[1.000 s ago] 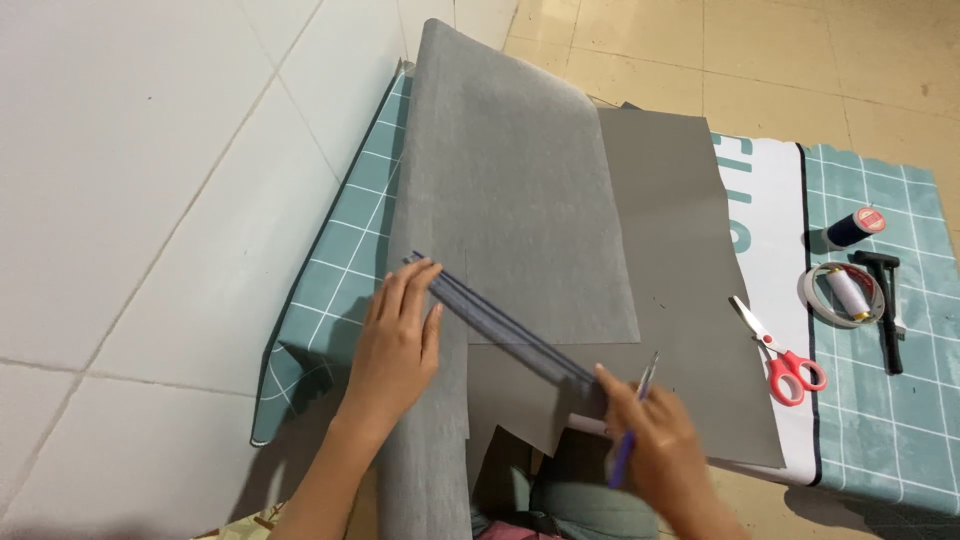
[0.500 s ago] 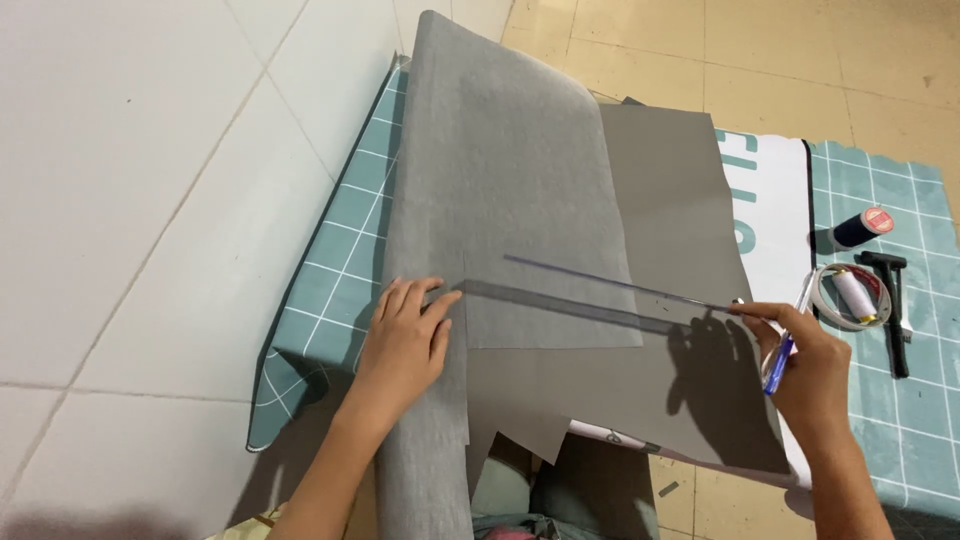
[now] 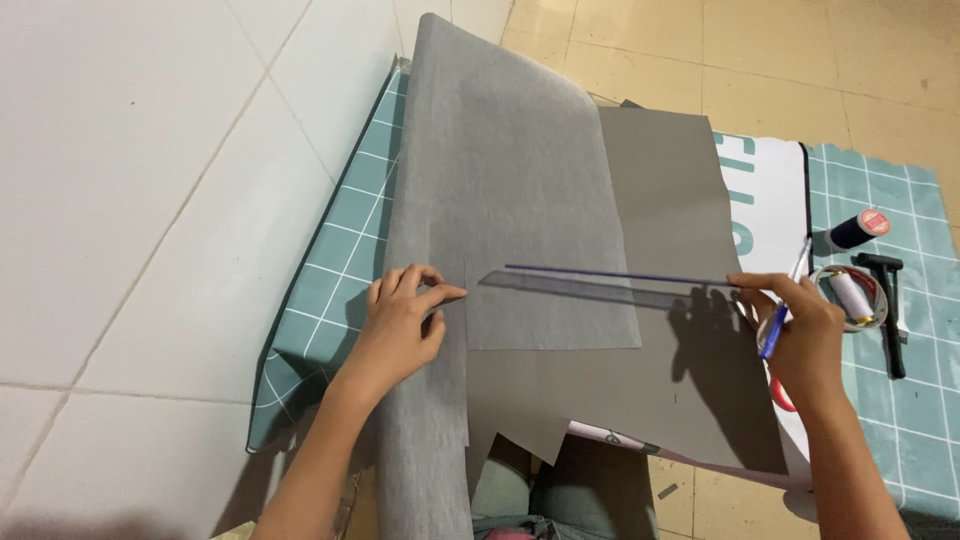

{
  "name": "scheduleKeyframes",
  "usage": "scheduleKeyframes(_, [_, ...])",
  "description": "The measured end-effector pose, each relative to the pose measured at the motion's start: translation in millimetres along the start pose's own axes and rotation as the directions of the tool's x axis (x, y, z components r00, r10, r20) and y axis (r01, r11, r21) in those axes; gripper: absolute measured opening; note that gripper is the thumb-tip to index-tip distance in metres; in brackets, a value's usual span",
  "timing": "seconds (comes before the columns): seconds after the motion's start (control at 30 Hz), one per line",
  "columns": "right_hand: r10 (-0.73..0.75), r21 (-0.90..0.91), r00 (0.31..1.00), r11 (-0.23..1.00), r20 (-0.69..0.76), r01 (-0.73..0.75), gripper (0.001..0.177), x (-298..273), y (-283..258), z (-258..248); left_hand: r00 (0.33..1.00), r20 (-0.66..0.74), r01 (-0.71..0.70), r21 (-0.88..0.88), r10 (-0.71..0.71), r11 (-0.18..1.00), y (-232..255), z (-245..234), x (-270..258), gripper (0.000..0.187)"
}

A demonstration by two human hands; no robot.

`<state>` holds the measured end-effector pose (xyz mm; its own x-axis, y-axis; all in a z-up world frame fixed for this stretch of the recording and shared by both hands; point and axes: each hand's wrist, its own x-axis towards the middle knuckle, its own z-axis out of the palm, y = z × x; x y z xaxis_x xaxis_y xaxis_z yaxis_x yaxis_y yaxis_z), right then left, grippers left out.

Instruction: The person is using a ruler and a pen to draw straight lines on a piece of grey leather material on a workbench.

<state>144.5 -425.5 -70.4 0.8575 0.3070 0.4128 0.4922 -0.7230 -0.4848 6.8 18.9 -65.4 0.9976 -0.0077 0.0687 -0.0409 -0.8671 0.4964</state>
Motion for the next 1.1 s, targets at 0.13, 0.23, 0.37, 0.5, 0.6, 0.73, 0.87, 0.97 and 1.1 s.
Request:
scheduleKeyframes(0.13, [-0.098, 0.094, 0.995, 0.991, 0.018, 0.096, 0.015, 26.9, 3.3, 4.3, 0.998, -0.055, -0.022, 0.02, 0.023, 1.0, 0.1, 3.2, -1.0, 0.04])
scheduleKeyframes(0.23, [-0.134, 0.033, 0.991, 0.99, 0.02, 0.134, 0.021, 43.9, 9.5, 16.8, 0.997, -0.07, -0.032, 0.021, 0.033, 0.999, -1.2, 4.1, -0.9, 0.038])
scheduleKeyframes(0.37, [-0.169, 0.165, 0.985, 0.973, 0.046, 0.159, 0.021, 54.4, -2.8, 30.3, 0.997, -0.064, -0.031, 0.006, 0.032, 0.999, 1.6, 0.6, -0.6, 0.04])
scheduleKeyframes(0.5, [-0.211, 0.212, 0.973, 0.959, 0.089, 0.189, 0.017, 57.5, -9.9, 44.3, 0.982, -0.164, -0.079, 0.06, 0.088, 0.995, 8.1, 6.1, 1.3, 0.032])
scheduleKeyframes(0.6, [-0.193, 0.211, 0.979, 0.962, 0.071, 0.174, 0.015, 56.6, -47.0, 41.4, 0.979, -0.18, -0.079, 0.073, 0.091, 0.994, 33.6, -1.6, 4.2, 0.028])
scheduleKeyframes(0.73, [-0.184, 0.196, 0.983, 0.964, 0.016, 0.177, 0.02, 55.3, -57.4, 36.6, 0.982, -0.103, -0.142, 0.139, 0.157, 0.98, 36.4, 9.7, 8.4, 0.034])
scheduleKeyframes(0.87, [-0.327, 0.263, 0.937, 0.921, 0.123, 0.287, 0.024, 25.5, -32.8, 26.0, 0.954, -0.223, -0.151, 0.215, 0.199, 0.965, 46.0, 20.7, -18.1, 0.035])
scheduleKeyframes(0.97, [-0.34, 0.274, 0.932, 0.915, 0.123, 0.298, 0.025, -1.7, -36.8, 20.0, 0.981, -0.126, -0.112, 0.247, 0.146, 0.963, 60.0, 34.4, -49.1, 0.046])
scheduleKeyframes(1.1, [-0.344, 0.206, 0.921, 0.93, 0.185, 0.306, 0.027, -33.0, -36.0, 12.5, 0.982, -0.136, -0.099, 0.216, 0.13, 0.971, 72.6, 60.8, -82.1, 0.053])
